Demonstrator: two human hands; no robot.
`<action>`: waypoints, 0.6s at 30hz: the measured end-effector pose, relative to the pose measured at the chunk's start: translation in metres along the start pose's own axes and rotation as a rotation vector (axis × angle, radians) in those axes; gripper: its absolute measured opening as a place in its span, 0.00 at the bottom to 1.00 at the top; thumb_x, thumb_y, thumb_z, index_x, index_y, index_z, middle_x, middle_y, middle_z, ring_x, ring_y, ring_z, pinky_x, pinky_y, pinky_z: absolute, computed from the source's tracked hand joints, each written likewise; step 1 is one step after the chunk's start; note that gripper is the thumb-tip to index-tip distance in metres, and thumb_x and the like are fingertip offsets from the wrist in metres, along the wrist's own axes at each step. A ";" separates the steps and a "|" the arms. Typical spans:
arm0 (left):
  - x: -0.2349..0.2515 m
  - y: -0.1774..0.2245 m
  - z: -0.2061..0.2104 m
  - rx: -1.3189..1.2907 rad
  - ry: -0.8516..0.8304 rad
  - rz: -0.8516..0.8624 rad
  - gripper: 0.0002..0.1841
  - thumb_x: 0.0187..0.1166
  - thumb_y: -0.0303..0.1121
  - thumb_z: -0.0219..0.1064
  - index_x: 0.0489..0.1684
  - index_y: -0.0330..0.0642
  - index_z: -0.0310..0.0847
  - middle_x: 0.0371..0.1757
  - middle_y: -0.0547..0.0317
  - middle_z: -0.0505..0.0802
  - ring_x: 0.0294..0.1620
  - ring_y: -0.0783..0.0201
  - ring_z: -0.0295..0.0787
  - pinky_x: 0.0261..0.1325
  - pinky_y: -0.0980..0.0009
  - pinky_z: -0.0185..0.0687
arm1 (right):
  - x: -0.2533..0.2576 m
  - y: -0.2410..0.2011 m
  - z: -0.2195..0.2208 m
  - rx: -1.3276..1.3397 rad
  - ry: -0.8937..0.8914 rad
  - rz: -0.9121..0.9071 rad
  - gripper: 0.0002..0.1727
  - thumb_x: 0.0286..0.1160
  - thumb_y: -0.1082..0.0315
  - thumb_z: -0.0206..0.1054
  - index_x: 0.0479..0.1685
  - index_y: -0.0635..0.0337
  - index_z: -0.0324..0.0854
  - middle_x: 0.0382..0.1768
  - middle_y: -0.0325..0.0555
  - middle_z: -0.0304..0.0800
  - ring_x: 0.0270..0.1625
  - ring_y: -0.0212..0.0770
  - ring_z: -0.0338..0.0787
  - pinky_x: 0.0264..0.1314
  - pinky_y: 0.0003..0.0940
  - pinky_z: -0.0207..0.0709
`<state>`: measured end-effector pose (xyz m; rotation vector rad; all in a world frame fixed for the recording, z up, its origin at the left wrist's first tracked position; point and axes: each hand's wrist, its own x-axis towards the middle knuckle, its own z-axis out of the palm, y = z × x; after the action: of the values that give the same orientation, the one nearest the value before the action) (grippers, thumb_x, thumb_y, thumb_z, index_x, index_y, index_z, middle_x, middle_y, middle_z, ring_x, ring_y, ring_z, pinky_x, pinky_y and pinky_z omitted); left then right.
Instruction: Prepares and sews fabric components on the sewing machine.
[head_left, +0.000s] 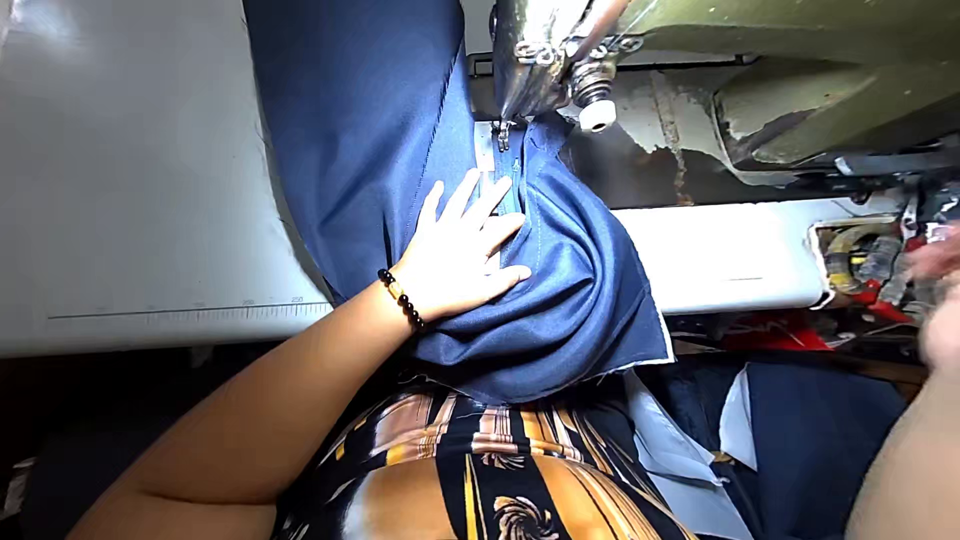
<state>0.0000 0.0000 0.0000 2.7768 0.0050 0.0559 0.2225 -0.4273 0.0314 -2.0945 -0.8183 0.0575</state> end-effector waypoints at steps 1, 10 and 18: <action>0.003 0.000 -0.008 -0.019 -0.072 -0.012 0.37 0.80 0.69 0.50 0.83 0.60 0.75 0.96 0.58 0.58 0.98 0.44 0.39 0.88 0.28 0.31 | -0.032 -0.020 0.037 0.194 -0.130 -0.017 0.22 0.93 0.48 0.46 0.52 0.49 0.85 0.46 0.36 0.95 0.46 0.31 0.95 0.46 0.27 0.90; -0.052 -0.070 -0.059 0.174 0.038 -0.477 0.34 0.93 0.52 0.48 0.95 0.46 0.54 0.94 0.36 0.58 0.92 0.24 0.49 0.75 0.18 0.52 | -0.083 -0.134 0.221 0.477 -1.015 -0.183 0.39 0.82 0.54 0.62 0.93 0.55 0.58 0.86 0.49 0.71 0.85 0.43 0.73 0.87 0.49 0.64; -0.115 -0.008 -0.123 -0.016 -0.102 -0.099 0.14 0.82 0.41 0.53 0.36 0.47 0.84 0.20 0.67 0.81 0.19 0.68 0.78 0.22 0.61 0.75 | -0.090 -0.107 0.196 0.644 -0.186 0.084 0.08 0.68 0.74 0.75 0.44 0.62 0.91 0.43 0.36 0.94 0.45 0.25 0.91 0.53 0.25 0.88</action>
<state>-0.1200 0.0505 0.1079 2.7558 0.1154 -0.1110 0.0314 -0.2953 -0.0344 -1.5217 -0.6998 0.5009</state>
